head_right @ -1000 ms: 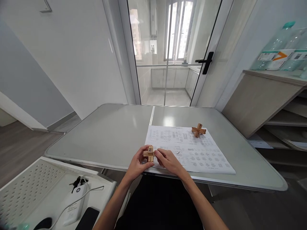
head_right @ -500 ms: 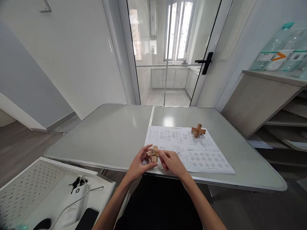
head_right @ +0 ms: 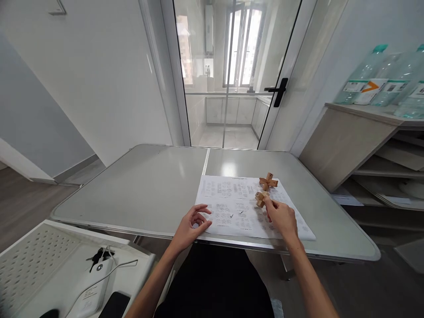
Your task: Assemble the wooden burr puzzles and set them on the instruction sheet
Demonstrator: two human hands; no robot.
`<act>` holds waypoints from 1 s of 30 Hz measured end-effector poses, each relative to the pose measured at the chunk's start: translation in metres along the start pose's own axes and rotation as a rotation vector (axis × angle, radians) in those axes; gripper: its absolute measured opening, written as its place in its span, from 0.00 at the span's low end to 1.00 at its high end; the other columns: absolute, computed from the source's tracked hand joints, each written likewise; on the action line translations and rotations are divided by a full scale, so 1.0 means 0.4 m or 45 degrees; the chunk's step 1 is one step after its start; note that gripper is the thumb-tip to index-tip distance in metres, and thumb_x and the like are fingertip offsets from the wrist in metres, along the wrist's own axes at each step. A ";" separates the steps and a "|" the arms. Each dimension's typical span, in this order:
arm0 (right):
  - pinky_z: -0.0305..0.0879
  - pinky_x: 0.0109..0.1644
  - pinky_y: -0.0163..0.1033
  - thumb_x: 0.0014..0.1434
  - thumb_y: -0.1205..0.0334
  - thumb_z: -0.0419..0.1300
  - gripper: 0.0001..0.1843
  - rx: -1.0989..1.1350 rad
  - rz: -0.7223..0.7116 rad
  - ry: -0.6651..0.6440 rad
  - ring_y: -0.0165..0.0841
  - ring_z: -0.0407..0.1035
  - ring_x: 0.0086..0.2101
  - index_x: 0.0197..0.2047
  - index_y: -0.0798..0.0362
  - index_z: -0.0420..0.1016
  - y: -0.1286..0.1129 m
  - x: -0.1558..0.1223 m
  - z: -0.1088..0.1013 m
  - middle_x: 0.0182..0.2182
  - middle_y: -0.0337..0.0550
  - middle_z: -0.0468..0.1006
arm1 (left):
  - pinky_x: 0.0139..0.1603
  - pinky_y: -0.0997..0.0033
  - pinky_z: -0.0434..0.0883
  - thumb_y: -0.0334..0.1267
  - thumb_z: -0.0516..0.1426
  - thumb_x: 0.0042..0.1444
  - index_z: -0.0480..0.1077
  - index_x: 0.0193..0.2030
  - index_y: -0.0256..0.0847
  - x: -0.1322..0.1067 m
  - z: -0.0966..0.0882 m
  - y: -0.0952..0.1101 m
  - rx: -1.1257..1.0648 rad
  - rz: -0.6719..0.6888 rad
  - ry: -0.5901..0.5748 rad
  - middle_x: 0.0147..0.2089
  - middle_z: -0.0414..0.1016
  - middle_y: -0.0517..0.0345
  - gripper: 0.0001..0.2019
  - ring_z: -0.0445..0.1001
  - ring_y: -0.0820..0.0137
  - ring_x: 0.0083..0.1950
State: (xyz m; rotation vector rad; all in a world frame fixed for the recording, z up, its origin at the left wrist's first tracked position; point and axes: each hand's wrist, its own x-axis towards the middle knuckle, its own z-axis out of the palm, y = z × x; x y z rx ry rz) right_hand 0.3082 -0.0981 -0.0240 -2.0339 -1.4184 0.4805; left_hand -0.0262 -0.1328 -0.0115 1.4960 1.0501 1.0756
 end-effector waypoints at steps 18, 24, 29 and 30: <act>0.61 0.34 0.41 0.67 0.33 0.47 0.33 0.093 -0.179 -0.010 0.40 0.71 0.25 0.21 0.47 0.68 0.020 -0.076 0.061 0.18 0.44 0.77 | 0.47 0.63 0.76 0.50 0.60 0.64 0.72 0.57 0.41 0.006 -0.007 -0.006 0.022 0.001 -0.008 0.47 0.80 0.51 0.20 0.77 0.69 0.38; 0.61 0.34 0.39 0.68 0.35 0.49 0.31 0.175 -0.258 -0.086 0.37 0.69 0.25 0.24 0.48 0.70 0.026 -0.077 0.064 0.20 0.40 0.76 | 0.59 0.54 0.72 0.46 0.59 0.65 0.75 0.53 0.43 0.059 -0.075 -0.030 0.526 0.119 0.125 0.53 0.79 0.49 0.15 0.76 0.60 0.52; 0.66 0.38 0.41 0.66 0.39 0.56 0.23 0.281 -0.382 -0.058 0.36 0.71 0.28 0.40 0.50 0.79 0.032 -0.071 0.073 0.42 0.47 0.84 | 0.71 0.43 0.61 0.47 0.62 0.61 0.73 0.58 0.42 0.092 -0.121 -0.080 1.088 0.172 0.292 0.66 0.69 0.44 0.20 0.62 0.49 0.70; 0.67 0.39 0.42 0.65 0.40 0.56 0.23 0.306 -0.416 -0.051 0.35 0.71 0.29 0.42 0.50 0.79 0.035 -0.069 0.076 0.50 0.50 0.82 | 0.71 0.43 0.60 0.48 0.62 0.62 0.72 0.59 0.42 0.093 -0.123 -0.090 1.133 0.176 0.272 0.67 0.68 0.44 0.21 0.61 0.49 0.71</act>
